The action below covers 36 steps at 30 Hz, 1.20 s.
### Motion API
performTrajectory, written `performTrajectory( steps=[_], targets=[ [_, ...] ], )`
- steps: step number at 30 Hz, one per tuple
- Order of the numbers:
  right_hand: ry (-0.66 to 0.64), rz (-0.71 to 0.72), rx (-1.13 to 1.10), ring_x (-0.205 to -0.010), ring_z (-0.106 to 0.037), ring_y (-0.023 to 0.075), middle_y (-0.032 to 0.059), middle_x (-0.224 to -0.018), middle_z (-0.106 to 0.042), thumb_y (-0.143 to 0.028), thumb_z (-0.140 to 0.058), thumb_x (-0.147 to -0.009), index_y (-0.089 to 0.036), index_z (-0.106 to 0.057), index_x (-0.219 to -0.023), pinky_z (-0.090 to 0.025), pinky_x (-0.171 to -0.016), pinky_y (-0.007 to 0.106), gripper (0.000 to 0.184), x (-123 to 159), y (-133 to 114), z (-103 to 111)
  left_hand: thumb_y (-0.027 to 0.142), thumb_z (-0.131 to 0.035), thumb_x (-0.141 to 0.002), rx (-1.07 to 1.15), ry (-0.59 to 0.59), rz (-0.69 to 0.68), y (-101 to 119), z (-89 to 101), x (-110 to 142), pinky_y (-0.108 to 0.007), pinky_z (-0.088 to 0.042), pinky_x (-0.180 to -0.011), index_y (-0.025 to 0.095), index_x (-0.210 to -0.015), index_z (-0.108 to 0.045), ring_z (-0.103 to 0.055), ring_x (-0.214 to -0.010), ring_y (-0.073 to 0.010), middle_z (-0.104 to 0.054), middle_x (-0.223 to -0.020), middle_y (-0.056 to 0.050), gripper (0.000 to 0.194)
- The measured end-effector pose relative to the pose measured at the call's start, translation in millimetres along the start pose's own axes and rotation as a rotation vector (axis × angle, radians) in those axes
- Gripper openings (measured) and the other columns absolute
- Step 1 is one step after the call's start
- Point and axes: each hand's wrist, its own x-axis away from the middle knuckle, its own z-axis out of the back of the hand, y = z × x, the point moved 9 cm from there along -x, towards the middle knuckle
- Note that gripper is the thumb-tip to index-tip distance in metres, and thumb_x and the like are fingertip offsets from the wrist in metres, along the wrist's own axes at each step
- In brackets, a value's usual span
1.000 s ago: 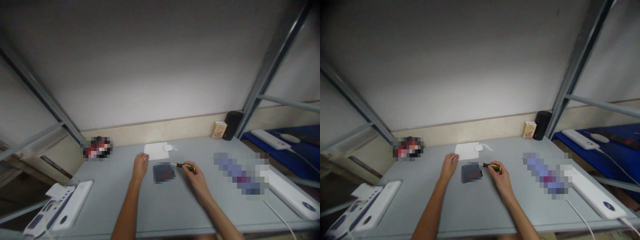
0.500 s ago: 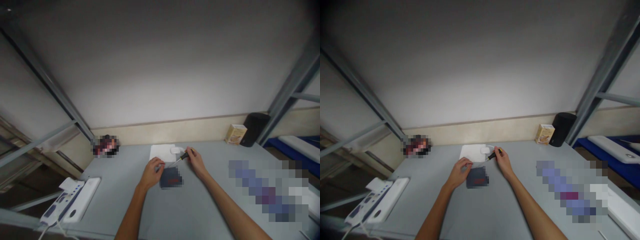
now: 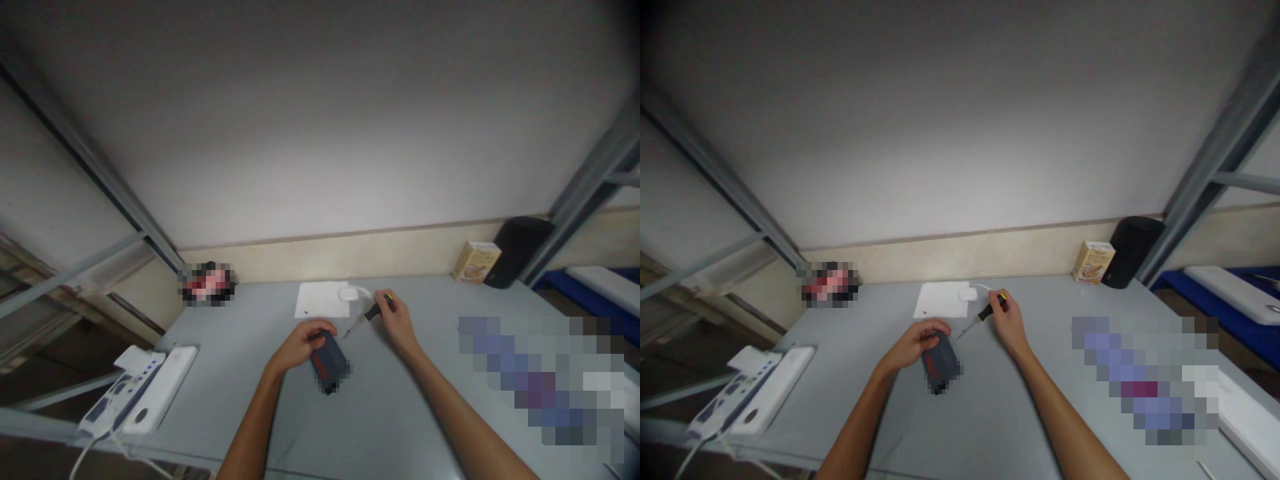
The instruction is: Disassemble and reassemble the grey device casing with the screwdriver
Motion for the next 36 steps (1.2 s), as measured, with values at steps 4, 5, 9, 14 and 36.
performTrajectory(
  steps=[4,5,9,14,36],
  targets=[
    [0.004,0.03,0.094,-0.062,-0.049,0.0161,-0.0013,-0.065,-0.055,-0.06,-0.058,-0.089,-0.021,-0.062,-0.078,-0.038,-0.06,0.028,0.041,2.0,-3.4,2.1,0.029,-0.078,-0.082,0.18,0.021,0.044,-7.2,1.8,-0.9,-0.034,-0.044,-0.098,0.018,-0.108,-0.071,-0.063,-0.113,-0.0243,-0.069,-0.113,-0.009,0.029],
    [0.022,0.029,0.108,-0.062,-0.049,0.0164,-0.0009,-0.065,-0.056,-0.06,-0.058,-0.088,-0.021,-0.062,-0.078,-0.039,-0.06,0.028,0.04,1.7,-3.9,4.3,0.027,-0.079,-0.08,0.198,0.028,0.056,-8.0,2.1,-0.9,-0.034,-0.043,-0.099,0.018,-0.107,-0.071,-0.063,-0.114,-0.0241,-0.069,-0.113,-0.009,0.03],
    [0.074,0.004,0.116,-0.062,-0.05,0.0171,0.0002,-0.065,-0.058,-0.061,-0.057,-0.087,-0.021,-0.062,-0.077,-0.039,-0.059,0.028,0.041,-0.4,-5.6,11.0,0.026,-0.08,-0.078,0.204,0.075,0.093,-7.7,3.6,-0.8,-0.033,-0.045,-0.096,0.018,-0.106,-0.071,-0.065,-0.107,-0.0222,-0.07,-0.108,-0.009,0.03],
    [0.086,0.014,0.068,-0.065,-0.052,0.0179,0.0018,-0.068,-0.061,-0.065,-0.06,-0.085,-0.021,-0.064,-0.078,-0.04,-0.06,0.029,0.045,-1.4,-7.6,11.7,0.037,-0.071,-0.088,0.011,0.228,0.057,0.6,11.4,-0.9,-0.033,-0.049,-0.09,0.018,-0.105,-0.071,-0.066,-0.1,-0.021,-0.071,-0.109,-0.009,0.025],
    [-0.02,-0.146,-0.137,-0.05,-0.044,0.015,-0.0036,-0.056,-0.05,-0.068,-0.067,-0.08,-0.02,-0.07,-0.094,-0.031,-0.048,0.027,0.049,4.4,14.4,-7.4,0.03,-0.056,-0.097,-0.745,0.627,-0.056,4.1,84.8,-3.5,-0.04,-0.048,-0.09,0.02,-0.095,-0.076,-0.061,-0.091,-0.0241,-0.071,-0.095,-0.008,0.022]
  ],
)
